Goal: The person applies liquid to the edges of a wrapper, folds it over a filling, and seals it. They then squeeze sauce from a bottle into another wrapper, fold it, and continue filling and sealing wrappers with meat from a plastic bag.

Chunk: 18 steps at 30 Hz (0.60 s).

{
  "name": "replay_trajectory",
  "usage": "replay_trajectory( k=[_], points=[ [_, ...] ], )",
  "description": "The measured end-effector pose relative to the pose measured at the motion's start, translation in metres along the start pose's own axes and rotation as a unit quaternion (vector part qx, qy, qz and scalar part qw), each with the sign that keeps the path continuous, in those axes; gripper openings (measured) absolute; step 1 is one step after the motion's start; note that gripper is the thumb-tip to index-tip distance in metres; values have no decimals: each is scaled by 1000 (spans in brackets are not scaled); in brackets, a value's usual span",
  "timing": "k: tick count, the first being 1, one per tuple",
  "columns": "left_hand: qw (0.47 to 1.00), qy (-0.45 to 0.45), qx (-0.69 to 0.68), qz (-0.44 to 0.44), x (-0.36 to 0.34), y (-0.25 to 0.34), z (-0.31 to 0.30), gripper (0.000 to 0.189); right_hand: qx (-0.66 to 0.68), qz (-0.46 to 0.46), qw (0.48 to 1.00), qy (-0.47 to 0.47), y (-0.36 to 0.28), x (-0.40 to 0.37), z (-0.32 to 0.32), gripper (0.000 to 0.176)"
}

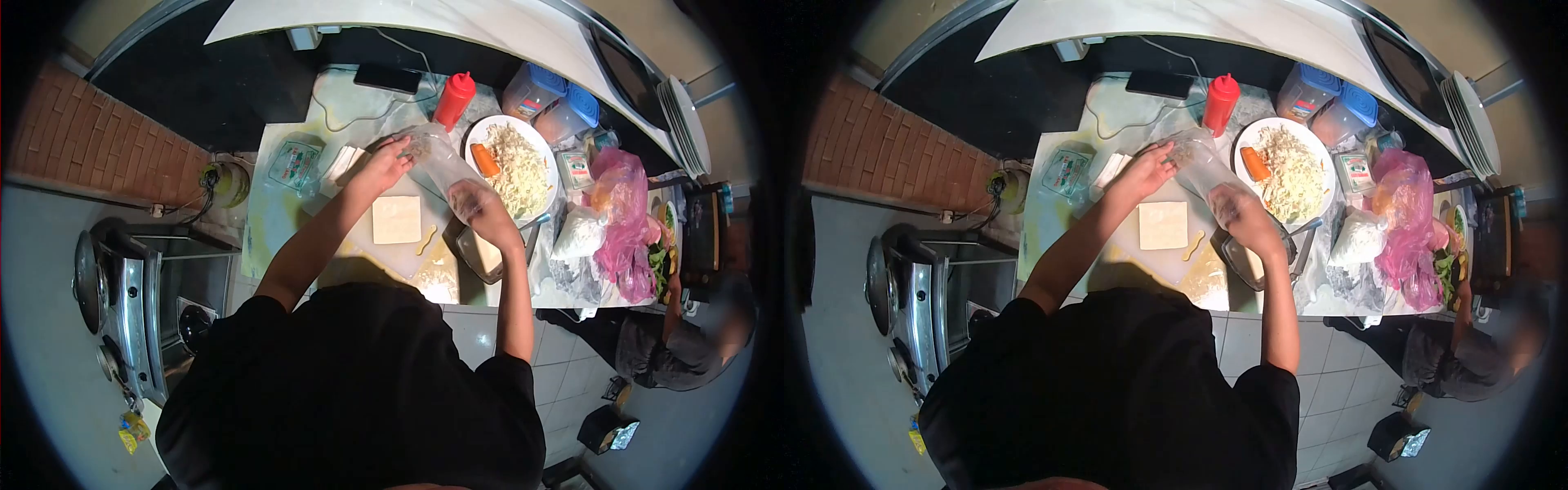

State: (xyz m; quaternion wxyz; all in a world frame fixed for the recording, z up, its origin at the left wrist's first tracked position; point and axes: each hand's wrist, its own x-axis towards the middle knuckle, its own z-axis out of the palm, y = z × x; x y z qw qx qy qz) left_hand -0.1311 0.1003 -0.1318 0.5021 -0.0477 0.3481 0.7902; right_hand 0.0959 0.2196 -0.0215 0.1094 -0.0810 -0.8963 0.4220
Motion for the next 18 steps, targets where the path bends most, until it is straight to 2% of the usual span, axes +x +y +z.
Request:
replay_trajectory(
  k=[3,4,5,7,11,13,14,15,18],
  points=[
    [998,51,12,25,23,-11,-3,23,-5,60,997,49,-2,0,-6,30],
    [996,84,17,38,28,-14,-4,23,23,142,989,46,-15,1,-12,29],
    [996,83,18,36,31,-17,-6,23,23,144,988,47,-12,1,-13,29],
    [990,141,11,14,34,-21,-7,24,76,209,973,66,-2,-1,-14,29],
    [990,144,-10,10,31,-25,-11,26,159,226,953,125,21,-10,-20,32],
    [992,118,-17,30,29,-22,-19,27,350,231,890,179,25,-17,-23,37],
    [994,105,1,33,27,-20,-24,34,420,209,865,177,37,-24,-22,38],
    [994,104,2,31,23,-18,-25,34,419,210,865,178,36,-27,-23,38],
    [985,154,79,18,-2,-13,-12,45,519,202,814,163,32,-36,-24,41]
  ],
)
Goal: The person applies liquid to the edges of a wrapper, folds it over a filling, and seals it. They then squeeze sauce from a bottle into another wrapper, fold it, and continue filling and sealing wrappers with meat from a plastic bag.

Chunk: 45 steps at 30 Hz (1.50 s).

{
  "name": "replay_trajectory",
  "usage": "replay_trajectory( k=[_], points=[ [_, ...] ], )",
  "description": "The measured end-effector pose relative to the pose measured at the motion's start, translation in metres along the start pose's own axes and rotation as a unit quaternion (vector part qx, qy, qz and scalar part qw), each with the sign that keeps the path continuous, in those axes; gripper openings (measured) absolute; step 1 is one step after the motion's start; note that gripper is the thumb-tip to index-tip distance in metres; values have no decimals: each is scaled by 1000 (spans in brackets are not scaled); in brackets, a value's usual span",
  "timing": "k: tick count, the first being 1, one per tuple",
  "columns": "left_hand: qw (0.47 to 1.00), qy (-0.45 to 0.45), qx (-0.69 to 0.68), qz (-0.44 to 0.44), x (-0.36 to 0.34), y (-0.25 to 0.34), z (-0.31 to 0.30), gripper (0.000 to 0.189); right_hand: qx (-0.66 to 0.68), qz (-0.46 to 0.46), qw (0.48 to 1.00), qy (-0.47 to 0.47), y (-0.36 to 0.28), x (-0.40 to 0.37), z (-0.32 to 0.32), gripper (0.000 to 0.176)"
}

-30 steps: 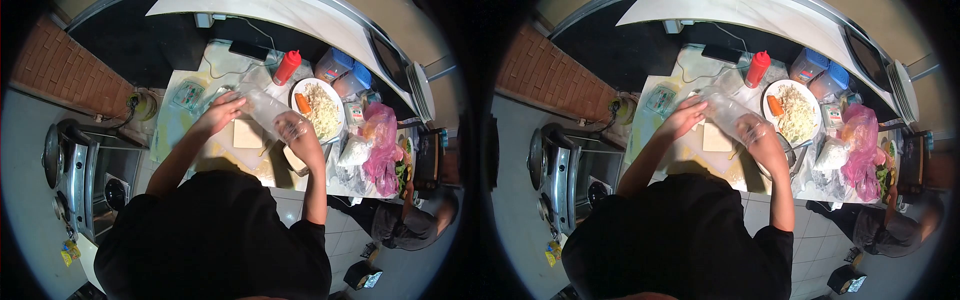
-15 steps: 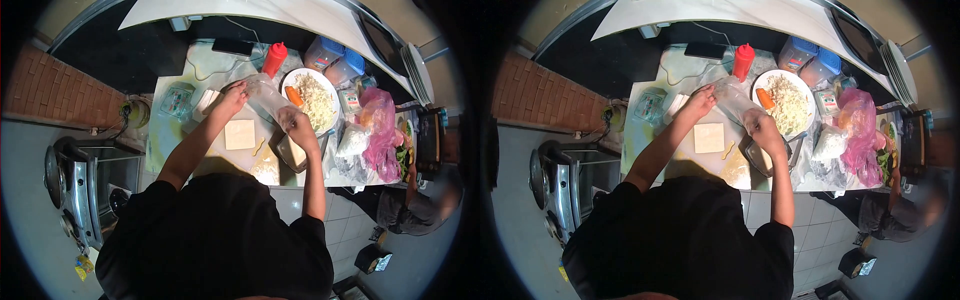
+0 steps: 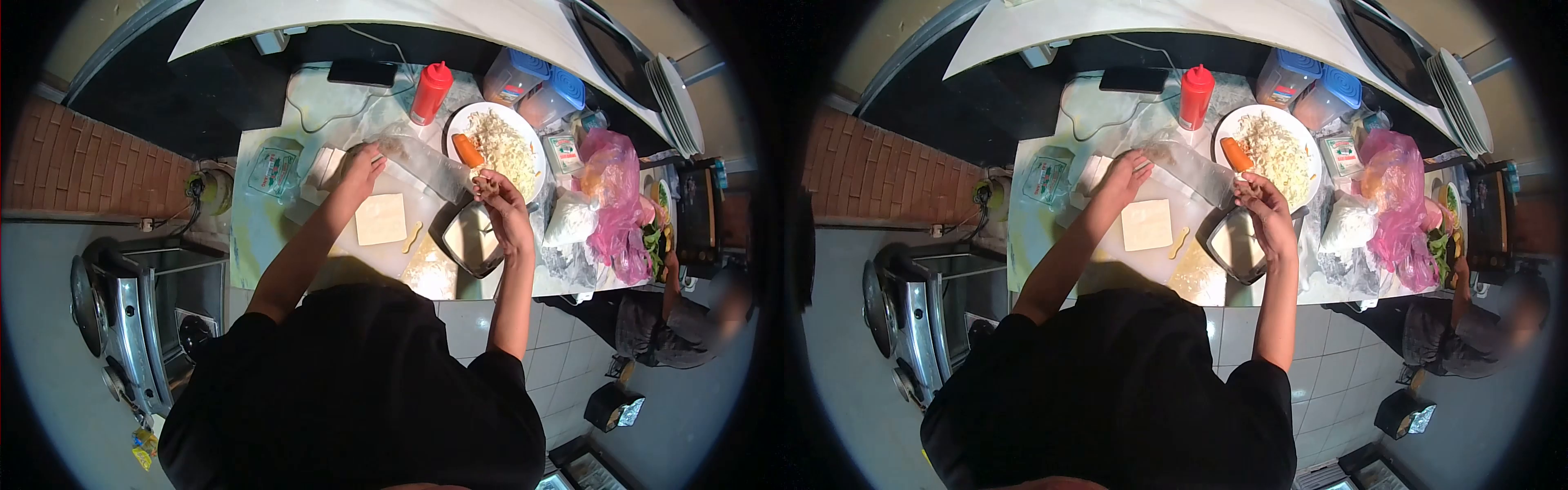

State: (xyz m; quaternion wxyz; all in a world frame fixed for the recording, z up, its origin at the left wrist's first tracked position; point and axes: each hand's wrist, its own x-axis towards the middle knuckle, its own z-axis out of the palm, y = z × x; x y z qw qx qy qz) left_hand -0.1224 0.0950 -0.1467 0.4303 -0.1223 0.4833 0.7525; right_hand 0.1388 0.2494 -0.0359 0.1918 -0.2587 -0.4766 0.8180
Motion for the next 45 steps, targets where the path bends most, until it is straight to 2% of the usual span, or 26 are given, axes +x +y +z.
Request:
replay_trajectory(
  k=[2,3,5,6,7,8,9,11,12,14,19,21,22,28,30,33,37,40,45],
  points=[
    [995,6,95,-5,-26,8,8,53,6,11,1000,-7,-4,-7,8,40],
    [995,6,96,-6,-40,11,15,53,12,22,1000,-14,-4,-9,13,39],
    [986,-5,155,60,-70,15,26,54,-24,20,999,-20,-1,-14,23,37],
    [986,-1,154,59,-84,18,28,54,-114,3,993,-5,0,-17,35,37],
    [973,-24,190,127,-99,20,27,51,-203,-13,979,9,5,-20,46,37],
    [954,-48,226,194,-109,20,22,49,-199,-23,980,-6,18,-20,51,37],
    [954,-42,227,192,-113,19,10,49,-169,-19,985,-29,34,-19,56,41],
    [925,-113,312,187,-113,21,-27,40,-322,-1,945,-55,60,-14,63,38],
    [920,-112,324,189,-114,18,-44,30,-364,6,929,-64,68,-11,70,34],
    [911,-103,349,193,-124,17,-67,26,-429,15,901,-62,77,-9,88,26],
    [909,-79,367,182,-155,13,-102,20,-468,-33,876,-115,118,4,100,31],
    [921,-80,357,130,-158,9,-111,27,-487,-76,856,-156,128,9,102,34],
    [923,-76,354,131,-158,7,-112,27,-489,-75,854,-160,129,10,103,34],
    [919,-69,366,126,-157,-3,-103,23,-483,-71,864,-124,115,3,112,37],
    [910,-72,383,142,-155,-5,-100,22,-520,-142,832,-131,116,1,107,35],
    [905,-66,400,134,-154,-4,-98,21,-553,-157,810,-115,119,-4,106,33],
    [902,-72,409,114,-143,-6,-105,21,-556,-155,811,-94,123,-9,108,33],
    [904,-63,399,138,-138,-11,-110,25,-524,-158,834,-78,122,-10,108,32],
    [910,-67,391,123,-140,-12,-108,25,-509,-159,837,-124,118,-15,107,32]
  ],
)
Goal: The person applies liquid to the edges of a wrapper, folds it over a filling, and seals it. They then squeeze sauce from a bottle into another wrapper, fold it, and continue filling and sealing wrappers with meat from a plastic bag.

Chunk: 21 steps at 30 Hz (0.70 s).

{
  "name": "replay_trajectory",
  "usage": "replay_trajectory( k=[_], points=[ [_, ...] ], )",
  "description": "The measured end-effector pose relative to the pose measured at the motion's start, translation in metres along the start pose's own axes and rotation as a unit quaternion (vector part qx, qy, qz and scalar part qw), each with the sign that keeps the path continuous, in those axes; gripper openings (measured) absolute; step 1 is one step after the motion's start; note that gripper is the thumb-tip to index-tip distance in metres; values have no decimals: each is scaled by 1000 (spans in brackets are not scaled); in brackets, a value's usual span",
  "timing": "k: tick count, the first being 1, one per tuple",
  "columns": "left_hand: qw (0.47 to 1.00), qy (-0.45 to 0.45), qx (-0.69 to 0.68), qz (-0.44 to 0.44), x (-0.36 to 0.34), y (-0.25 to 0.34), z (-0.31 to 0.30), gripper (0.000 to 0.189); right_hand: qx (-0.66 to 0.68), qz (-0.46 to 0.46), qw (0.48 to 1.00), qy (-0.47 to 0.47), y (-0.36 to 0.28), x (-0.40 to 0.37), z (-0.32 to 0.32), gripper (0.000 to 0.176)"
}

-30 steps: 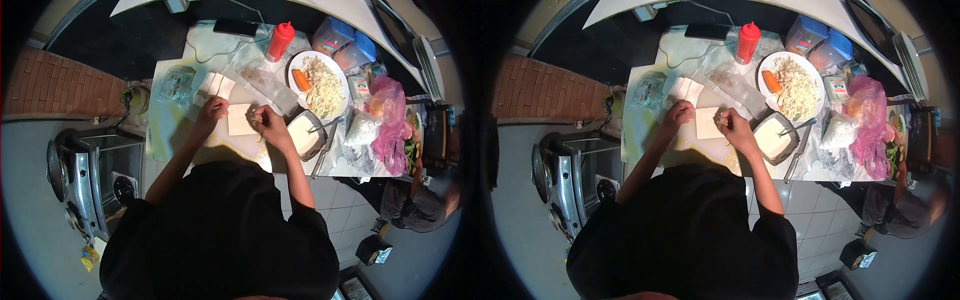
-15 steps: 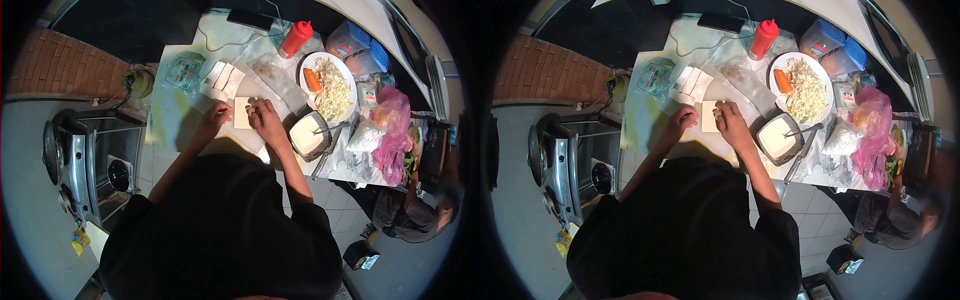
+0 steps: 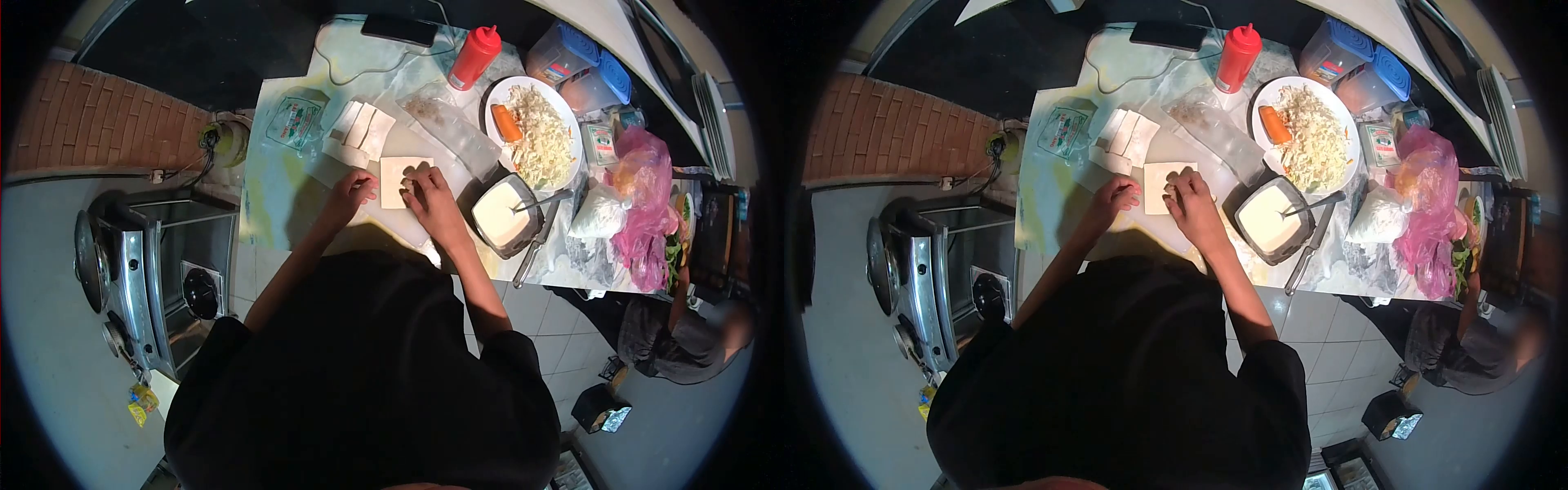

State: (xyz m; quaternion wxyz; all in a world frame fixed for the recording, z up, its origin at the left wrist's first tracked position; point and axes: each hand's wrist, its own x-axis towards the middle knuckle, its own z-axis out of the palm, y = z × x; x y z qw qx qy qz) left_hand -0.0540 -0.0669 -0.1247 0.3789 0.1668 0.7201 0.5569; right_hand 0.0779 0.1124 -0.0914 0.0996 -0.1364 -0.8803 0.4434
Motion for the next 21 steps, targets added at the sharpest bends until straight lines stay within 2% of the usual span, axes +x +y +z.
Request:
replay_trajectory(
  k=[4,6,10,12,16,19,21],
  points=[
    [1000,4,-1,5,-2,-2,1,24,-24,23,999,-3,3,0,10,34],
    [1000,-8,20,9,-3,-1,0,23,-23,14,999,36,0,1,13,31],
    [1000,2,21,17,-3,-5,2,23,-52,12,998,45,-1,2,18,32],
    [998,17,8,58,-2,-7,3,20,-60,7,997,45,-2,1,17,32],
    [997,25,26,65,4,-17,5,19,-28,22,998,46,-8,-1,11,32],
    [990,34,85,106,6,-17,5,19,-27,16,998,59,-5,1,2,28],
    [962,50,177,201,3,-12,6,25,-31,35,993,110,4,3,-8,28]
  ],
)
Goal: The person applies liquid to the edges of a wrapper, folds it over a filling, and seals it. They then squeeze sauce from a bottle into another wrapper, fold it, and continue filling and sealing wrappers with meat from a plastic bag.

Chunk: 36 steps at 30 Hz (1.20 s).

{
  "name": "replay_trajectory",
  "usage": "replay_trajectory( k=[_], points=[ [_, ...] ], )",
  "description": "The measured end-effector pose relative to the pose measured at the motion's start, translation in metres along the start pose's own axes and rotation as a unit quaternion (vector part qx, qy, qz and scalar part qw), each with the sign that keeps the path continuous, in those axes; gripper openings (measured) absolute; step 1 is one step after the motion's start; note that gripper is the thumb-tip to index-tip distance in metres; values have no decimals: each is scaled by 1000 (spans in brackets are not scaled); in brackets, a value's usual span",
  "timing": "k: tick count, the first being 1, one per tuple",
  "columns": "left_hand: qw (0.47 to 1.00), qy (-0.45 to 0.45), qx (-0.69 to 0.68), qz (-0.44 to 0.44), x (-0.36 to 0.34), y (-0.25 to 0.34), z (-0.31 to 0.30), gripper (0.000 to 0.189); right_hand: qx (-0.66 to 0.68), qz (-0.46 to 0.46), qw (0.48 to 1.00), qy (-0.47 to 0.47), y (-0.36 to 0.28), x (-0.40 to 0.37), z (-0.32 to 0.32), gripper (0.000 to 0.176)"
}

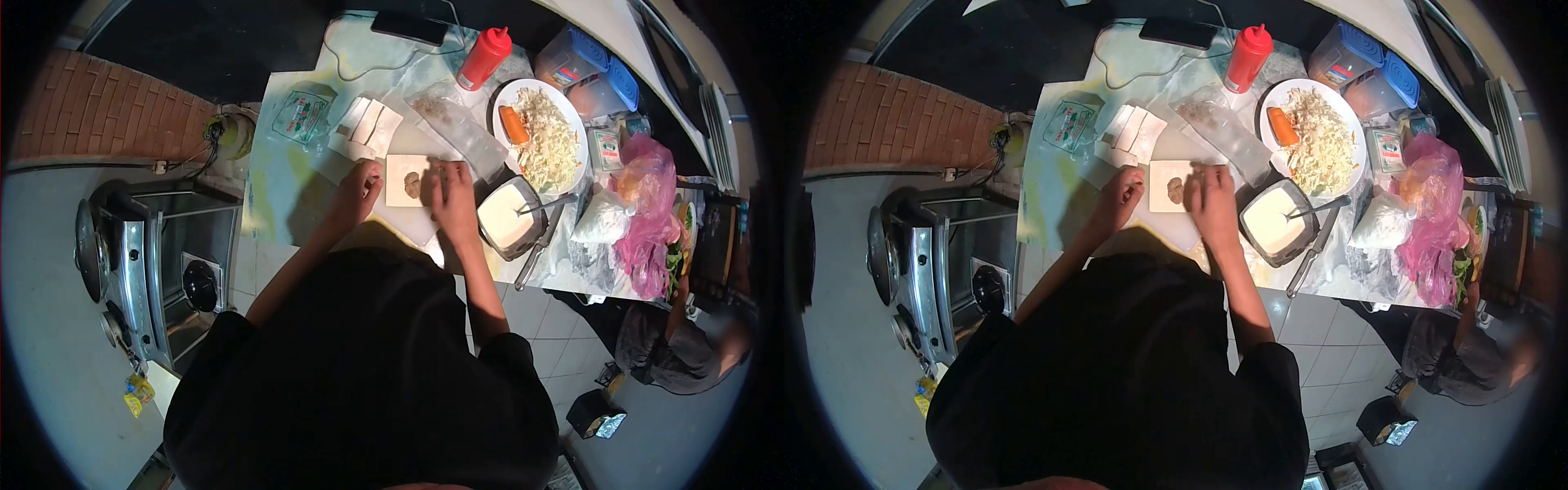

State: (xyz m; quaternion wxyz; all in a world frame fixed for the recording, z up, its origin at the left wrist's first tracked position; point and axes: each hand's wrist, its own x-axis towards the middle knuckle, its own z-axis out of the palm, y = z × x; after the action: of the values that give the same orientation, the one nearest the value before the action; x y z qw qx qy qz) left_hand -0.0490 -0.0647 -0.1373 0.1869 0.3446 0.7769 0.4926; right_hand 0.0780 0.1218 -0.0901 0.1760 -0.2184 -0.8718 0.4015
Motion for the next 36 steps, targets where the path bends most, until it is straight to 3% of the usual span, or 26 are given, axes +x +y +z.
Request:
replay_trajectory(
  k=[6,13,21,36],
  points=[
    [982,-6,181,47,8,20,6,43,-16,24,1000,-4,15,12,1,37],
    [975,-9,224,3,16,29,12,45,-40,19,999,-8,26,24,10,29],
    [955,8,295,24,30,32,15,24,-28,9,1000,10,23,28,9,21],
    [950,57,306,32,40,29,22,15,-65,-11,998,-22,23,32,9,21]
  ],
)
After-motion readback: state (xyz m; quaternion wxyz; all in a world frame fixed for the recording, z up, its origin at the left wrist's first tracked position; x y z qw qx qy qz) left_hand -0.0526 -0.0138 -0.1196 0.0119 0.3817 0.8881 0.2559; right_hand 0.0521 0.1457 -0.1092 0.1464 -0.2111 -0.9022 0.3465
